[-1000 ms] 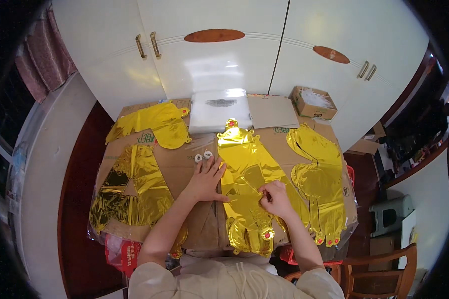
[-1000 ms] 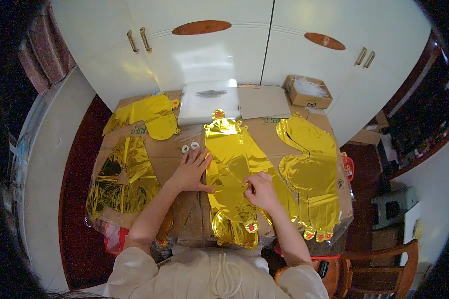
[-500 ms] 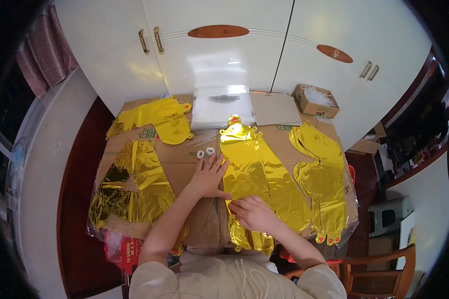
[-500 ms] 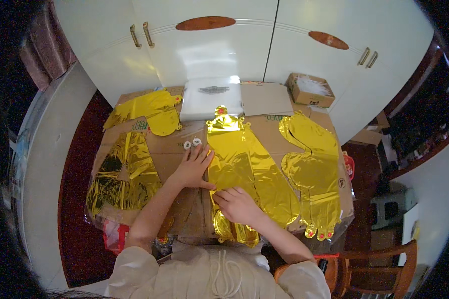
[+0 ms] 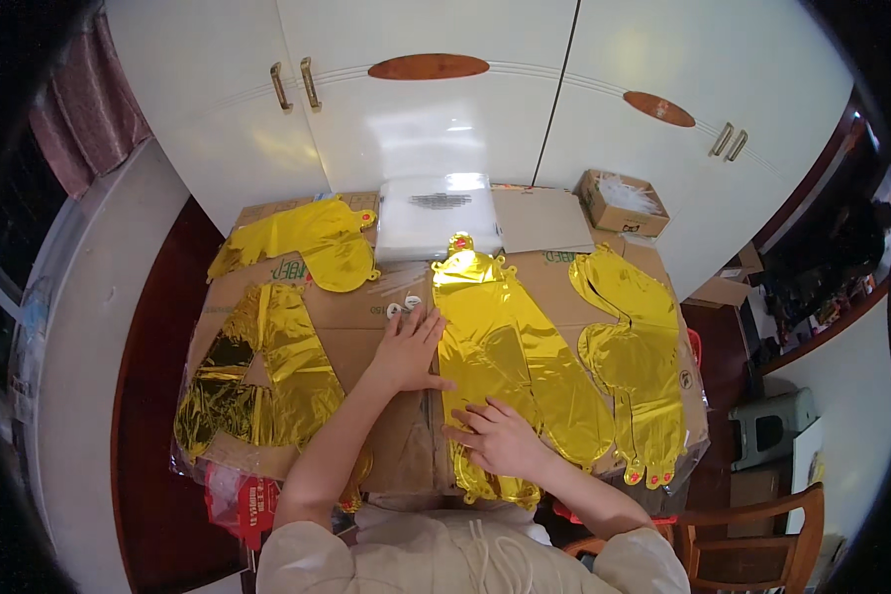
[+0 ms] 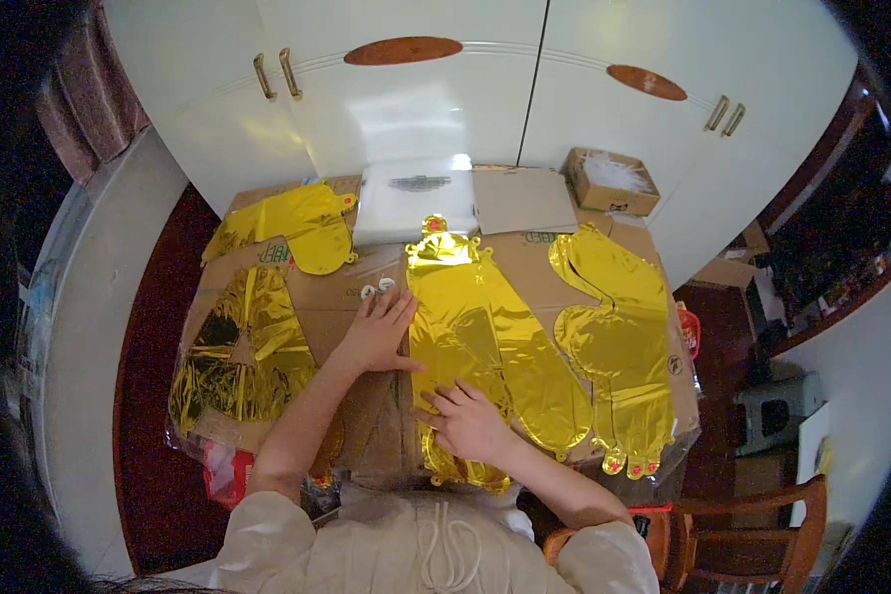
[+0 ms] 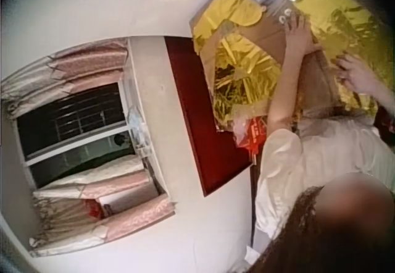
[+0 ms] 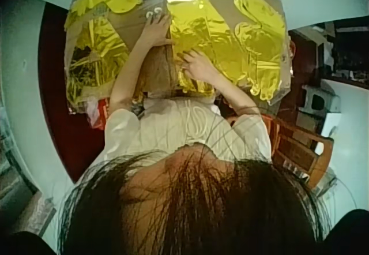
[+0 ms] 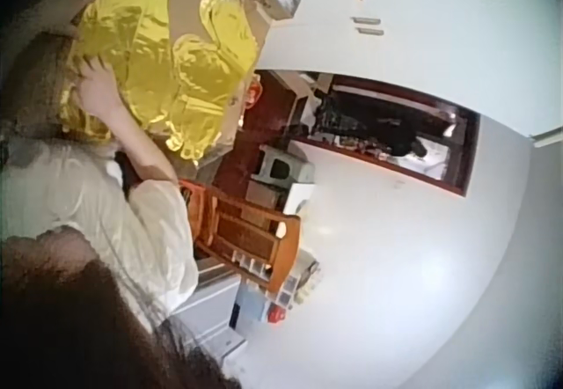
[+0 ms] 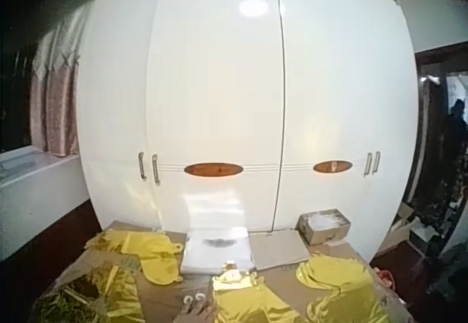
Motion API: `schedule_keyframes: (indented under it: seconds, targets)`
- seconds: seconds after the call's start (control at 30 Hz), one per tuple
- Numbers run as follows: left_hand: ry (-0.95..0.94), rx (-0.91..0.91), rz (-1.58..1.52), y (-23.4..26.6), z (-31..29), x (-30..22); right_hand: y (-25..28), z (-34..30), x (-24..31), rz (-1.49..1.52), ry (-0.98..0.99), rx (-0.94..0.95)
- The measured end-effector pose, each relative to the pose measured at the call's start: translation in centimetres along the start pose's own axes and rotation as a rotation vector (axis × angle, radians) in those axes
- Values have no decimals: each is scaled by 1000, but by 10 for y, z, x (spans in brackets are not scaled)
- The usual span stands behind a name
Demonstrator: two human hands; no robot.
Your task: Unfolding and arranging gold foil letter balloons on a cardboard workspace.
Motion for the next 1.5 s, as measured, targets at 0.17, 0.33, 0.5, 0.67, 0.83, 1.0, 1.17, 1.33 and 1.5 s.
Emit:
schedule_keyframes:
  seconds: [0.17, 0.33, 0.5, 0.67, 0.83, 1.0, 1.17, 1.33, 1.5]
  targets:
    - [36, -99, -5, -4, 7, 3, -3, -1, 0, -21, 4, 11]
    - [31, -175, -28, -5, 15, 6, 0, -1, 0, 3, 1, 1]
    - [58, -231, -2, 5, 16, 9, -3, -1, -1, 45, -14, -2]
    - [-42, -585, 166, 25, -20, -22, -3, -2, -3, 85, -13, -13]
    - [-177, -504, -98, 23, -82, -82, -1, -3, -3, 65, -7, -9]
    - [-108, -646, 1, 24, -86, -81, -3, -3, -4, 66, -17, 21]
    - [-29, -671, 90, 28, -58, -61, -4, -2, -5, 100, -19, 27]
    - [27, -663, 166, 28, -33, -38, -5, -1, -5, 70, -14, 26]
    - [74, -640, 155, 24, -19, -22, -4, -2, -5, 62, -19, 45]
Point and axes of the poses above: each hand's wrist, its own z-axis towards the middle knuckle, its own y-axis out of the back of the hand, x = y × z, the point moved 9 cm from there along z, towards the middle knuckle, and after that the axes turned 8 degrees about -y, right-handed, at the moved point
